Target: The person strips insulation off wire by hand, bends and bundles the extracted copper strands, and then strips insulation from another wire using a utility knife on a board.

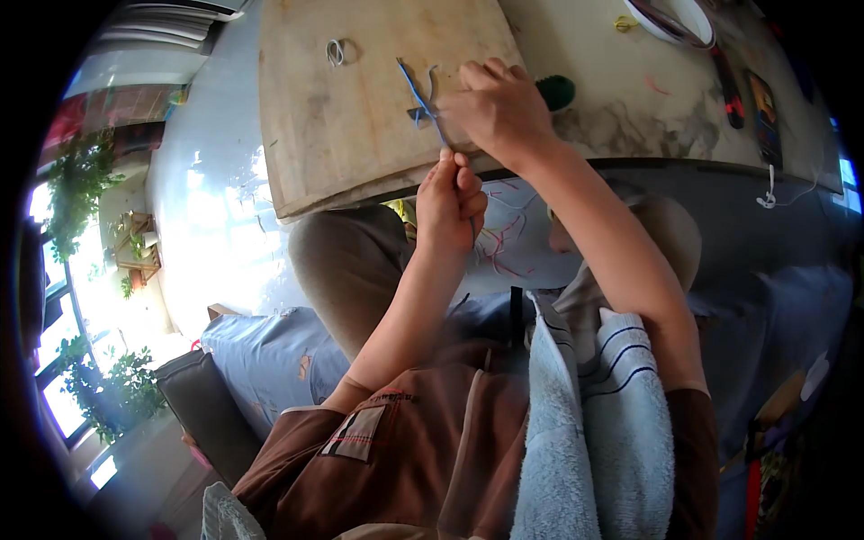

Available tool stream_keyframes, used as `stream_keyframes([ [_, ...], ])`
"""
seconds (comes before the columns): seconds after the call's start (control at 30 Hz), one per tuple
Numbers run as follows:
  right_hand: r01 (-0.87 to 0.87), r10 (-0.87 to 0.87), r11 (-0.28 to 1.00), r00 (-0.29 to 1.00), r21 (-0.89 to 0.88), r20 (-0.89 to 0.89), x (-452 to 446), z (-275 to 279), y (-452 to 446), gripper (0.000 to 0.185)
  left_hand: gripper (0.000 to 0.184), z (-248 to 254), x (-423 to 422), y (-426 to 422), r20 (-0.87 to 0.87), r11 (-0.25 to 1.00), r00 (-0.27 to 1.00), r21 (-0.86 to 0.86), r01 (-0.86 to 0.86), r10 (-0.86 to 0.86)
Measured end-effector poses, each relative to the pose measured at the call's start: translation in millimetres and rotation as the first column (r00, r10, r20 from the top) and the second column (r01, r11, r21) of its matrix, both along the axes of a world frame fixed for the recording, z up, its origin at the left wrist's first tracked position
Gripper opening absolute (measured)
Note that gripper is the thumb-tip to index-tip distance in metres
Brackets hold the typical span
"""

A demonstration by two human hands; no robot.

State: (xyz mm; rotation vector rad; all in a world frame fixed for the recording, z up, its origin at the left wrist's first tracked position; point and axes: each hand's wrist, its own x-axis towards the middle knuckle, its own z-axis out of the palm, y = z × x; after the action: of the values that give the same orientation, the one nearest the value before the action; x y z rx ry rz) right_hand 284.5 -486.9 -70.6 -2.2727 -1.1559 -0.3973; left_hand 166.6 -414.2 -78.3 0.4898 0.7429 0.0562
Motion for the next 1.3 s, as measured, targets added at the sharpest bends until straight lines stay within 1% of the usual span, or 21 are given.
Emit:
stream_keyframes([
  [0.03,0.013,-0.013,1.000,1.000,-0.024,0.008,-1,3,-4,0.012,0.024,1,-1,0,-0.009,1.000,1.000,0.007,-0.006,0.006],
  [0.17,0.009,-0.010,0.999,1.000,0.033,0.006,0,-7,-2,0.013,0.024,2,1,-2,-0.021,0.999,1.000,0.044,0.004,-0.003],
  [0.27,0.004,-0.007,0.997,0.999,0.076,0.041,3,-9,4,0.012,0.025,2,0,0,-0.027,0.998,0.999,0.052,0.020,-0.019],
  [0.37,0.002,-0.010,0.997,0.994,0.074,0.109,5,-13,9,0.011,0.025,0,0,2,-0.014,0.999,0.999,0.044,0.029,-0.029],
  [0.4,0.042,-0.052,0.996,0.990,0.078,0.131,10,-15,13,0.011,0.025,0,-1,2,-0.010,0.999,1.000,0.041,0.030,-0.029],
  [0.47,0.120,-0.133,0.989,0.976,0.088,0.172,29,-21,25,0.011,0.024,4,-3,-5,-0.057,0.997,0.996,0.038,0.070,-0.067],
  [0.5,0.128,-0.142,0.987,0.978,0.097,0.155,39,-23,31,0.011,0.024,6,-3,-7,-0.078,0.995,0.993,0.040,0.090,-0.087],
  [0.57,0.157,-0.170,0.981,0.979,0.114,0.113,58,-21,39,0.012,0.024,8,-4,-5,-0.051,0.992,0.992,0.049,0.117,-0.115],
  [0.6,0.143,-0.150,0.987,0.985,0.079,0.090,49,-5,41,0.011,0.024,7,-6,-5,-0.041,0.991,0.991,0.045,0.129,-0.127],
  [0.7,0.191,-0.197,0.979,0.976,0.078,0.088,46,2,41,0.011,0.023,3,-5,-4,-0.028,0.993,0.993,0.006,0.114,-0.114],
  [0.73,0.184,-0.197,0.977,0.972,0.104,0.132,47,7,37,0.017,0.022,3,-5,-3,-0.036,0.994,0.993,0.009,0.109,-0.108],
  [0.8,0.169,-0.200,0.974,0.956,0.152,0.214,50,24,20,0.036,0.020,6,-5,-6,-0.058,0.995,0.993,0.011,0.102,-0.102],
  [0.87,0.153,-0.162,0.986,0.976,0.072,0.148,43,24,5,0.017,0.018,6,-6,-7,-0.067,0.992,0.992,0.068,0.107,-0.103],
  [0.9,0.139,-0.142,0.990,0.983,0.035,0.117,40,25,-1,0.012,0.018,7,-6,-7,-0.068,0.989,0.993,0.099,0.106,-0.100],
  [0.93,0.101,-0.103,0.994,0.992,0.034,0.072,35,26,-6,0.012,0.017,7,-9,-7,-0.044,0.990,0.994,0.097,0.105,-0.101],
  [1.03,-0.088,0.083,0.995,0.992,-0.046,-0.095,23,30,-22,0.012,0.015,4,-24,-5,0.081,0.980,0.979,0.081,0.181,-0.188],
  [1.07,-0.158,0.155,0.987,0.982,-0.029,-0.106,20,29,-25,0.012,0.015,8,-25,-7,0.052,0.983,0.984,0.072,0.166,-0.170],
  [1.13,-0.198,0.192,0.979,0.975,-0.049,-0.112,15,24,-29,0.013,0.017,18,-25,-14,-0.008,0.990,0.991,0.049,0.135,-0.135],
  [1.17,-0.217,0.209,0.974,0.972,-0.059,-0.111,14,21,-30,0.014,0.018,15,-24,-14,0.000,0.990,0.992,0.050,0.129,-0.129],
  [1.23,-0.199,0.192,0.978,0.976,-0.066,-0.106,12,18,-31,0.013,0.020,6,-20,-12,0.020,0.992,0.993,0.054,0.112,-0.114],
  [1.3,-0.179,0.171,0.982,0.979,-0.064,-0.111,10,13,-31,0.010,0.022,14,-11,-12,0.011,0.993,0.996,0.078,0.093,-0.094],
])
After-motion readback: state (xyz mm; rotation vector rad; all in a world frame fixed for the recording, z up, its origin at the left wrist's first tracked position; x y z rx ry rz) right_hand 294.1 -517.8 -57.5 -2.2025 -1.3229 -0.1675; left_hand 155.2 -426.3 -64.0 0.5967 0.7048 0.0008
